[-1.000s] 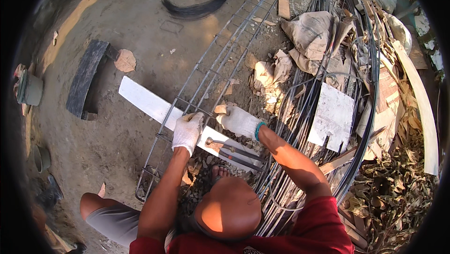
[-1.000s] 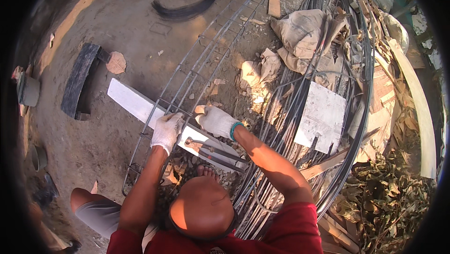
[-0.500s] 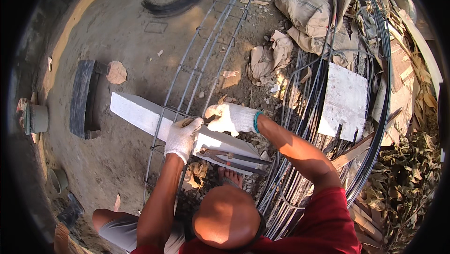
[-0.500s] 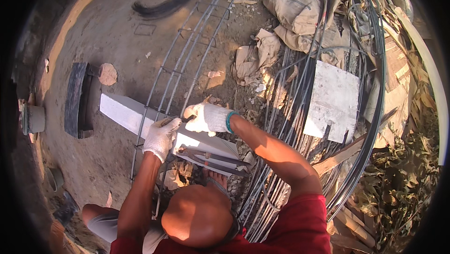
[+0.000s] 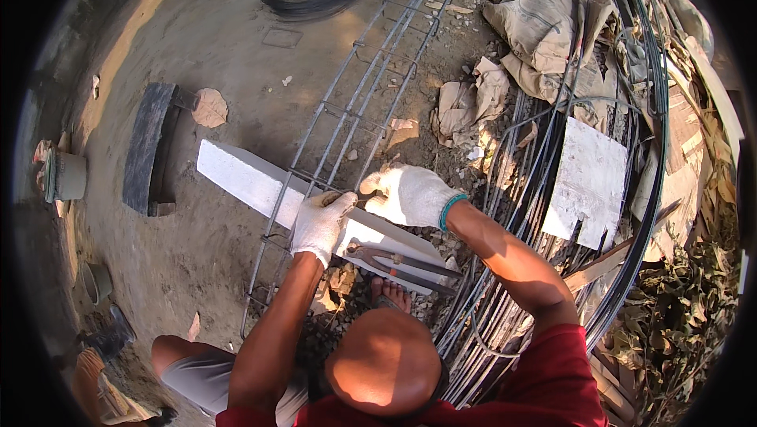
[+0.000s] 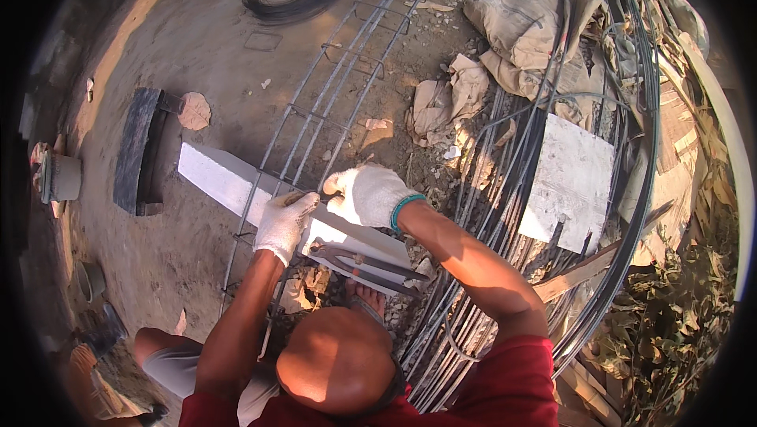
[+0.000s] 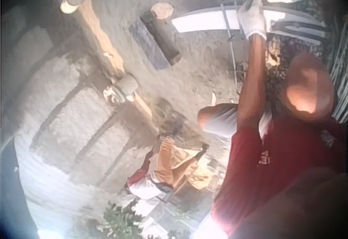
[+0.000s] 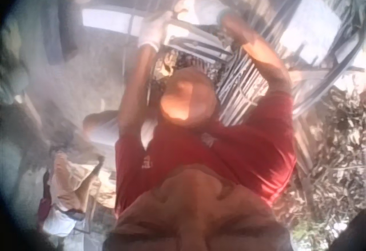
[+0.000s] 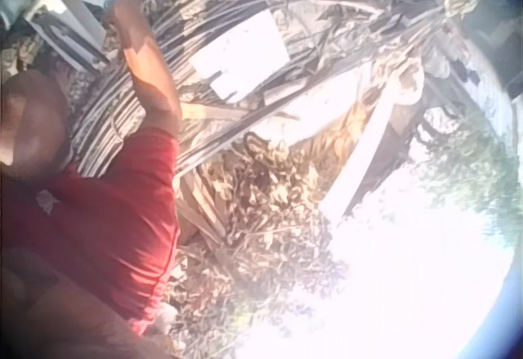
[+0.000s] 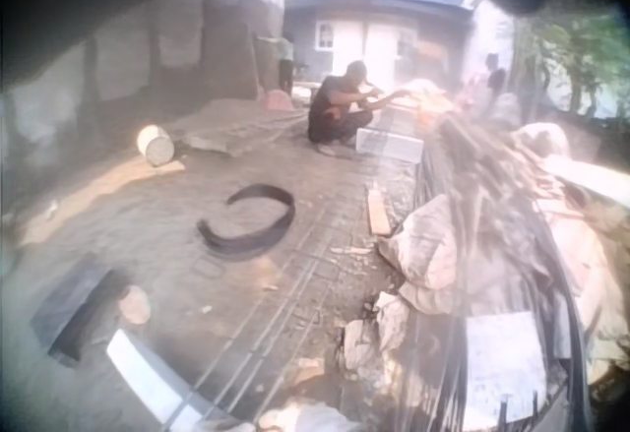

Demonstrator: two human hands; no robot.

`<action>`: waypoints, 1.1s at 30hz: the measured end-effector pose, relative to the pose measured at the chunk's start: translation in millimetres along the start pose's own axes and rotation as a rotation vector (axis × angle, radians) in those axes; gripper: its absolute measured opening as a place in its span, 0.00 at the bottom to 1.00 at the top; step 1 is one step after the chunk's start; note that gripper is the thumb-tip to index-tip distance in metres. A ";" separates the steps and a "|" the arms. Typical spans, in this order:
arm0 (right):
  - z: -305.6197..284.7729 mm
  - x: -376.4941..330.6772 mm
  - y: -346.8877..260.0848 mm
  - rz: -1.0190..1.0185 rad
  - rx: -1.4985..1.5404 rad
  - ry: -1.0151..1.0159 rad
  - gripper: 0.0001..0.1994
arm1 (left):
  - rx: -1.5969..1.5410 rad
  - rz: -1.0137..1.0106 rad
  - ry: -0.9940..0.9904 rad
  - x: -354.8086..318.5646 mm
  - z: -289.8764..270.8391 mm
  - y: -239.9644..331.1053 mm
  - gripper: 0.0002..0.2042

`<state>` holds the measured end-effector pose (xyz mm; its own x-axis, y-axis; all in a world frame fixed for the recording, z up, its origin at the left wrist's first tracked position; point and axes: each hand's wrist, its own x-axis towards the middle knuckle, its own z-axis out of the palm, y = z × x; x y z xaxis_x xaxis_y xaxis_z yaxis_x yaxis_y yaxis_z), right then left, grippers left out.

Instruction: The person sits on the ground and uses pliers to twist wire ties around the intersections of a rebar cage. They repeatedly pick up wire ties, wrap them around the rebar grid, and twist them tight to secure the structure.

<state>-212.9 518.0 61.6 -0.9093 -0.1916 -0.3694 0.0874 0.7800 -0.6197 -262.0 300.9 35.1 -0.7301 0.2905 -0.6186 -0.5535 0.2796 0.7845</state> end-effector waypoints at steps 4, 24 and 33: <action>0.5 5.5 14.7 -0.065 -0.026 -0.050 0.19 | -0.091 -0.037 -0.031 -2.2 4.1 5.1 0.09; 53.1 13.8 31.0 0.367 1.164 -0.193 0.17 | 0.387 0.123 0.071 -17.2 7.0 15.6 0.18; 0.6 -38.3 41.7 0.476 0.766 0.395 0.20 | 0.426 0.192 0.130 -9.9 5.2 4.1 0.18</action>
<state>-174.2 557.5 49.6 -0.7690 0.3641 -0.5255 0.5934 0.1005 -0.7986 -254.9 304.0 44.3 -0.8620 0.2643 -0.4326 -0.2104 0.5898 0.7797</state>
